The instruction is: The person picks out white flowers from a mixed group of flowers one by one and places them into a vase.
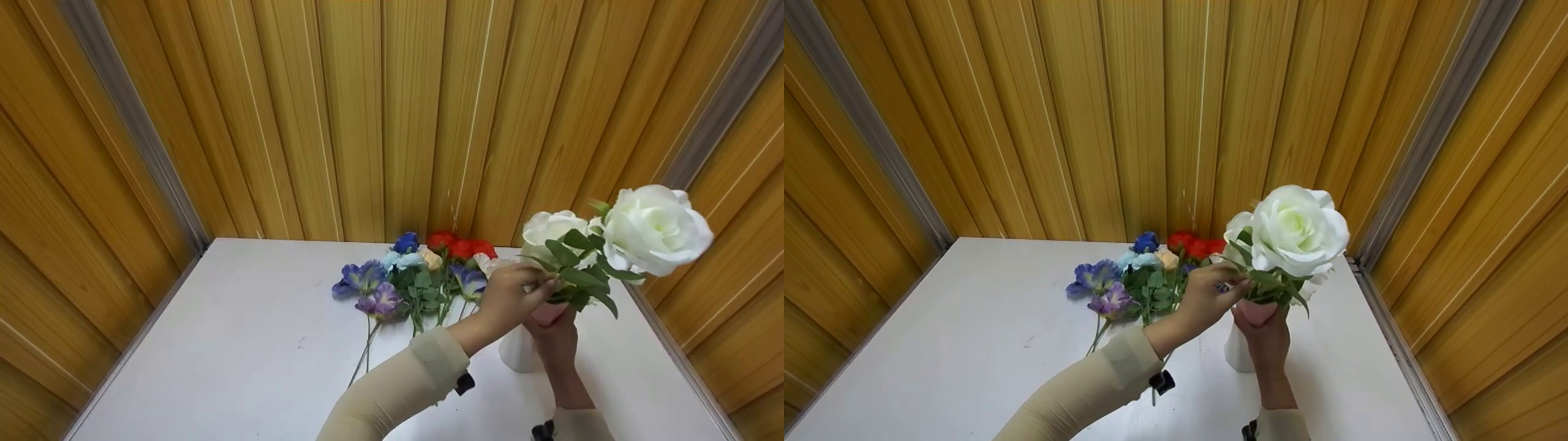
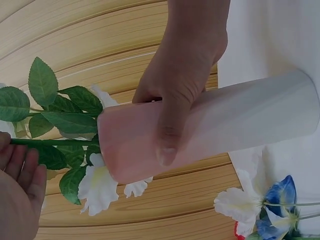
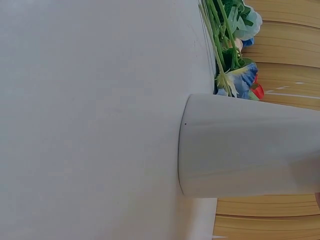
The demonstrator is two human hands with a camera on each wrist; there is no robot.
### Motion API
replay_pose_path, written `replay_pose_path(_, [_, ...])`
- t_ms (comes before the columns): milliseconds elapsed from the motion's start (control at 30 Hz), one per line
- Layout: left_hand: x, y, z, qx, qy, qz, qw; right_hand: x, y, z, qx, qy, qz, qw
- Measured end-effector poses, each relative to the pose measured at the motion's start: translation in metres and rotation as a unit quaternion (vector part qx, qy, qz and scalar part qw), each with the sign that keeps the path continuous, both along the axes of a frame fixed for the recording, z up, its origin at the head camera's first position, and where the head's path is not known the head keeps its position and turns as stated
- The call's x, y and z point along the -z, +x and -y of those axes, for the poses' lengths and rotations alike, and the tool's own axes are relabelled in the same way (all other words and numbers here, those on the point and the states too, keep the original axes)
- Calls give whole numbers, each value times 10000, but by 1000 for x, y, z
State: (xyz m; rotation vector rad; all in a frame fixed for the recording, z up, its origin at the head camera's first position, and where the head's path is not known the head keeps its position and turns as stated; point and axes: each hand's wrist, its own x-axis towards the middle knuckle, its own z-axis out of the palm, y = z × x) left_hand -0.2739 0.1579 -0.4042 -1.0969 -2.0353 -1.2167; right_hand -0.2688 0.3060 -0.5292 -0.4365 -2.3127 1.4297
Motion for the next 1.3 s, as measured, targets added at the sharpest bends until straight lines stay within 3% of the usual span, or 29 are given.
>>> replay_pose_path(133, [-2,0,-4,-184,-78,-41,9998,0,0,0,-82,-45,-212,9997])
replay_pose_path(400, [3,-3,-10,-144,167,16,9998,2,0,3,225,236,-403,9987])
replay_pose_path(633, [18,-5,-16,-595,-346,356,9970,4,-1,4,188,682,-607,9956])
replay_pose_path(800, [24,-9,-19,-547,-424,529,9962,3,-1,2,149,581,-413,9973])
replay_pose_path(1100, [29,-13,-15,-871,-1004,64,9911,2,-2,1,111,611,-428,9971])
replay_pose_path(1300, [29,-12,-16,-1023,-1443,389,9835,2,-1,3,144,736,-507,9959])
